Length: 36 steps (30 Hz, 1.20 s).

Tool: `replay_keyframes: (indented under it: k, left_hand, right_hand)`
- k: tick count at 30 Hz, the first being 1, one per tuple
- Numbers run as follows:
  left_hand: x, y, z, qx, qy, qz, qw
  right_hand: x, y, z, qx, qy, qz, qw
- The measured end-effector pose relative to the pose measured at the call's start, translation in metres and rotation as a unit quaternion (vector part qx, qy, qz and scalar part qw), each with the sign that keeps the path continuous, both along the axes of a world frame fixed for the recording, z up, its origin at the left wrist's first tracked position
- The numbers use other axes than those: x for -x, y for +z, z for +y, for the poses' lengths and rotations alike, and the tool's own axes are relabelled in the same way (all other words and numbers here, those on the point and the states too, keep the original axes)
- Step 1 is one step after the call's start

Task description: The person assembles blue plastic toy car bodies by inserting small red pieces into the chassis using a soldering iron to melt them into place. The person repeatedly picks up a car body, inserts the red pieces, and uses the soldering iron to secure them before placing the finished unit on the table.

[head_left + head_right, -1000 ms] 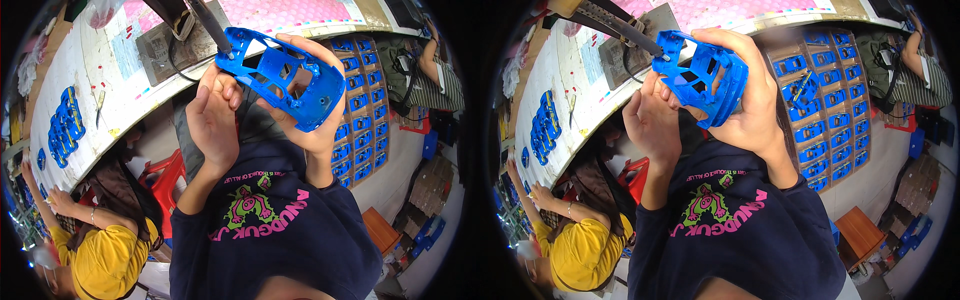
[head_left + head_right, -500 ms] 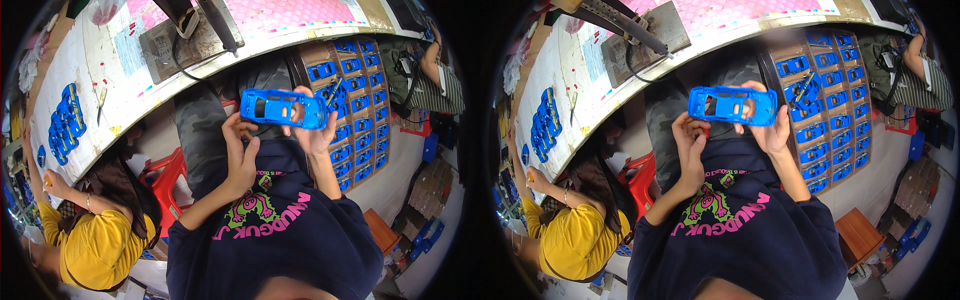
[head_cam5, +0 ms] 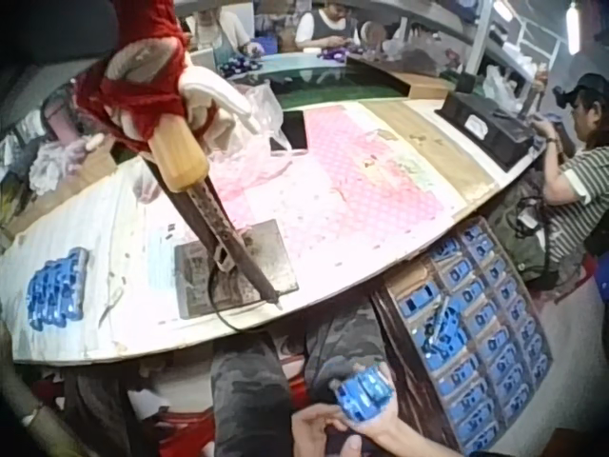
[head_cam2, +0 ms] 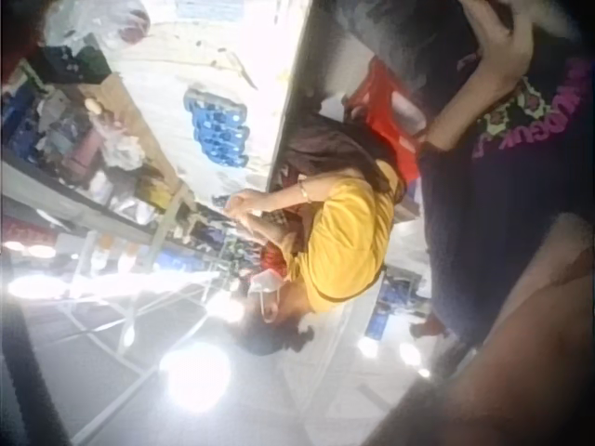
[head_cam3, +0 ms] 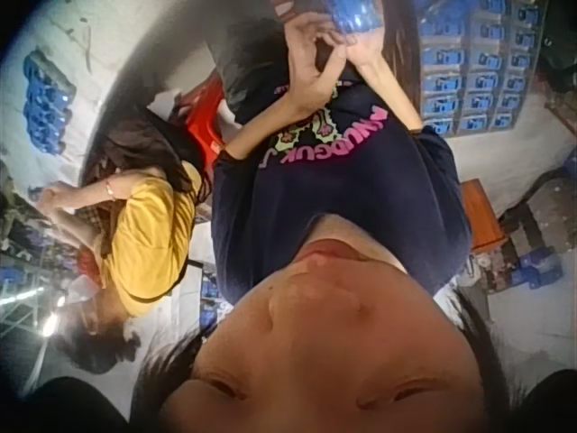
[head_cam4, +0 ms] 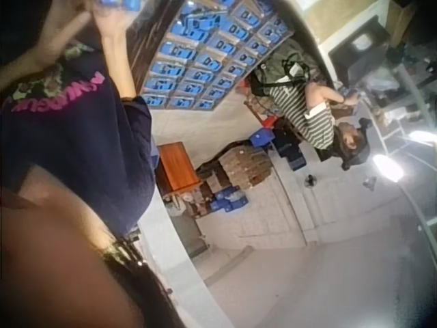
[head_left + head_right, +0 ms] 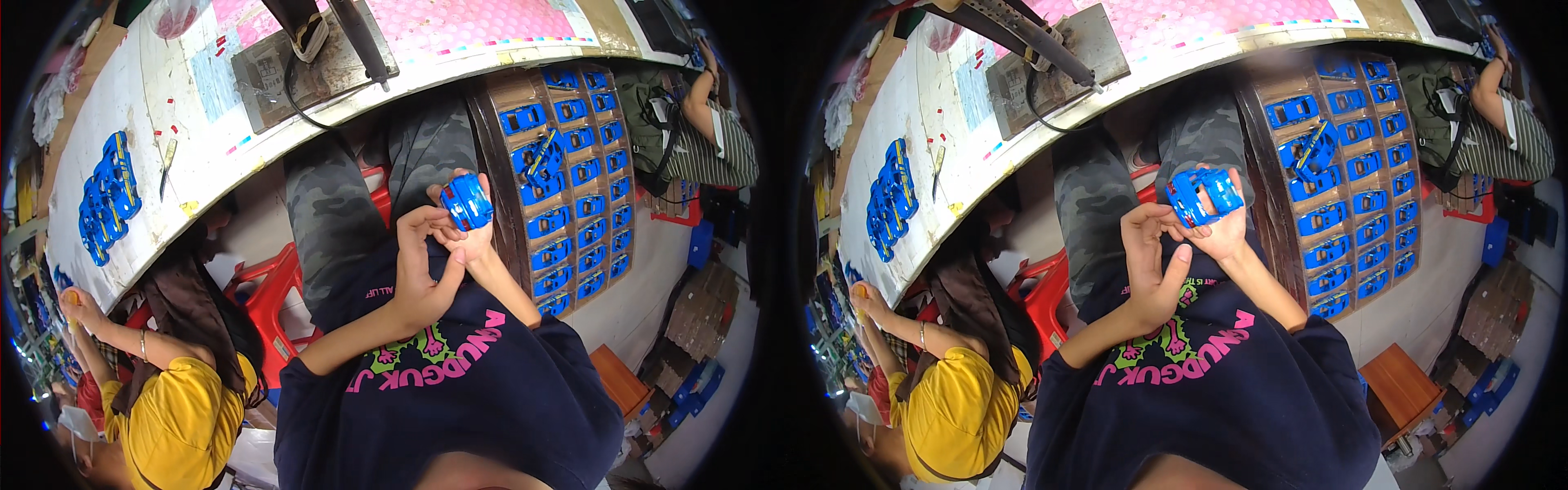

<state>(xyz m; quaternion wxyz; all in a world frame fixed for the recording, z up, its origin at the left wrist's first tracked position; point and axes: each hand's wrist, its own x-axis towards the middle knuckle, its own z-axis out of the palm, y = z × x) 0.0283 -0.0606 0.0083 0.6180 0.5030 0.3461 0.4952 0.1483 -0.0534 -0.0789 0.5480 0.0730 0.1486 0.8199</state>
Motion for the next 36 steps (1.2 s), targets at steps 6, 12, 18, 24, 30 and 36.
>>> replay_keyframes:
  k: [6,12,18,24,30,36]
  left_hand:
    - [-0.002,0.005,-0.001,0.034,-0.017,-0.030,0.999]
    - [-0.001,0.001,-0.002,0.036,-0.003,-0.033,0.999]
    - [0.020,-0.008,-0.003,-0.065,0.079,0.260,0.960]
    - [0.046,-0.030,-0.008,0.029,0.143,0.126,0.981]
    - [0.127,0.018,0.038,-0.074,0.319,0.011,0.945]
    - [0.226,0.064,0.140,-0.061,0.422,0.294,0.855]
  right_hand:
    - [0.012,0.007,-0.002,0.028,0.007,0.066,0.997]
    - [0.010,0.005,-0.003,0.031,0.006,0.034,0.999]
    - [0.019,0.003,-0.010,0.091,0.010,-0.053,0.994]
    - [0.053,0.024,-0.010,0.166,0.143,-0.167,0.961]
    - [0.075,0.026,-0.011,-0.094,0.201,-0.268,0.938]
    - [0.072,0.018,-0.013,-0.089,0.199,-0.292,0.931]
